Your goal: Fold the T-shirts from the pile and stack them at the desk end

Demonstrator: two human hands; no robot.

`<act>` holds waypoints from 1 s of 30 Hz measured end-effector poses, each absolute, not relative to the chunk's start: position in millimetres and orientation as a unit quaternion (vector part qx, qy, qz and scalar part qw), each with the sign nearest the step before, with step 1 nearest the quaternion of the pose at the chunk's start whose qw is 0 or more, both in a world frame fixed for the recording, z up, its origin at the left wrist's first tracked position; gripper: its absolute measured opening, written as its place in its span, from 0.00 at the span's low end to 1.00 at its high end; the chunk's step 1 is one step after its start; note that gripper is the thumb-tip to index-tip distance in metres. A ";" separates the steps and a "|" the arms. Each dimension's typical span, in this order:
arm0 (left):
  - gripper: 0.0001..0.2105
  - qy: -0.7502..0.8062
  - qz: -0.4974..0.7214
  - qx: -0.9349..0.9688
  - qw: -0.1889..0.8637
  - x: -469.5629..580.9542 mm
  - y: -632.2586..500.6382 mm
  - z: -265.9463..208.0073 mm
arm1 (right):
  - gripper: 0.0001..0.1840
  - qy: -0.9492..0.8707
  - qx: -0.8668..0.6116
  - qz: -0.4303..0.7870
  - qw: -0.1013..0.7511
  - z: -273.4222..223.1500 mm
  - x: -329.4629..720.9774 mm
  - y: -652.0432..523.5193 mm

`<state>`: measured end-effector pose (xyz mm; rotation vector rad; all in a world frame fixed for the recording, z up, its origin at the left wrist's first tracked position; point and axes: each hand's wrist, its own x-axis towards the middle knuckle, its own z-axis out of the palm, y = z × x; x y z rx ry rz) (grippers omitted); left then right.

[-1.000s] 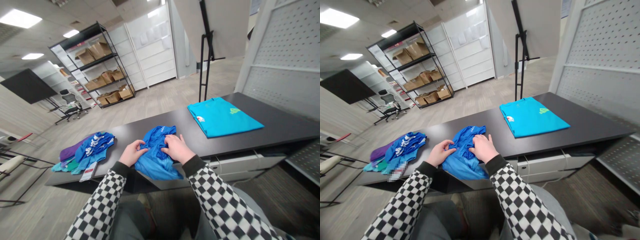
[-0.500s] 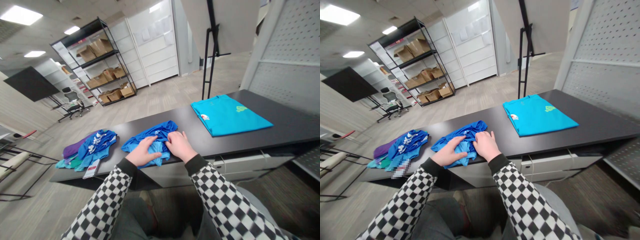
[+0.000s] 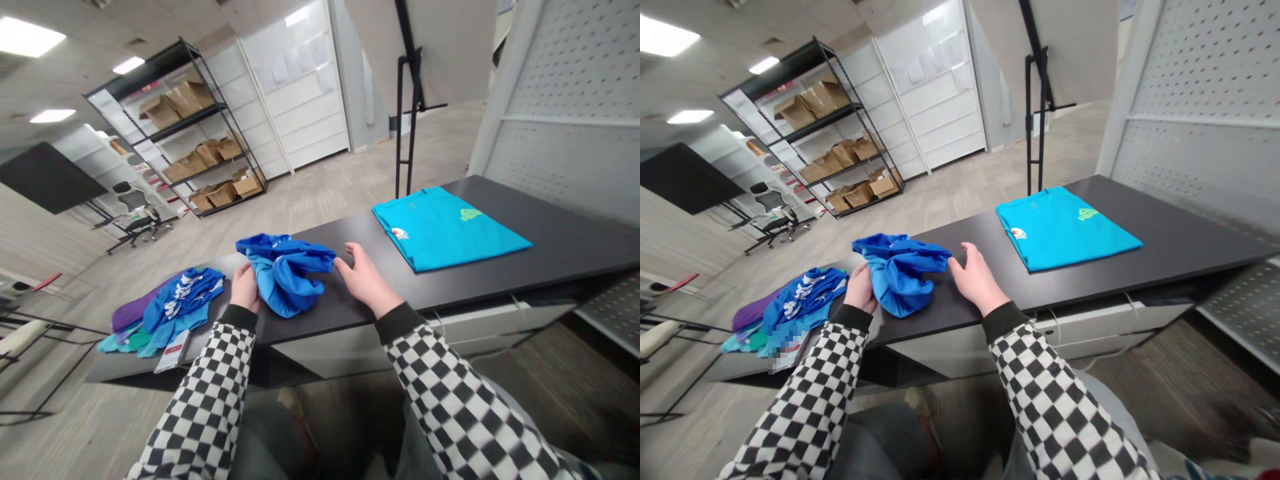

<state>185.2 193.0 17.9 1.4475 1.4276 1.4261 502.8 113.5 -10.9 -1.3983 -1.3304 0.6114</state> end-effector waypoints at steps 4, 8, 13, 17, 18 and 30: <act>0.21 0.600 0.556 0.524 0.239 183.7 178.6 -0.5 | 0.28 -0.614 -0.599 0.258 0.445 -8.4 498.0 109.0; 0.35 0.516 0.391 0.734 0.206 209.2 162.3 7.4 | 0.33 -0.658 -0.589 0.233 0.408 -7.0 489.5 106.2; 0.39 0.447 0.129 0.848 0.254 245.0 148.8 43.8 | 0.36 -0.703 -0.546 0.179 0.419 -11.6 479.7 105.3; 0.34 0.440 0.067 0.848 0.289 245.3 143.9 67.5 | 0.18 -0.731 -0.531 0.201 0.378 -6.4 478.0 102.9; 0.34 0.454 0.085 0.851 0.250 241.5 144.9 68.8 | 0.15 -0.719 -0.528 0.216 0.397 -3.6 479.1 102.8; 0.18 0.461 0.477 0.569 0.486 209.5 158.0 64.7 | 0.20 -0.352 -0.497 0.319 0.726 14.8 540.0 123.7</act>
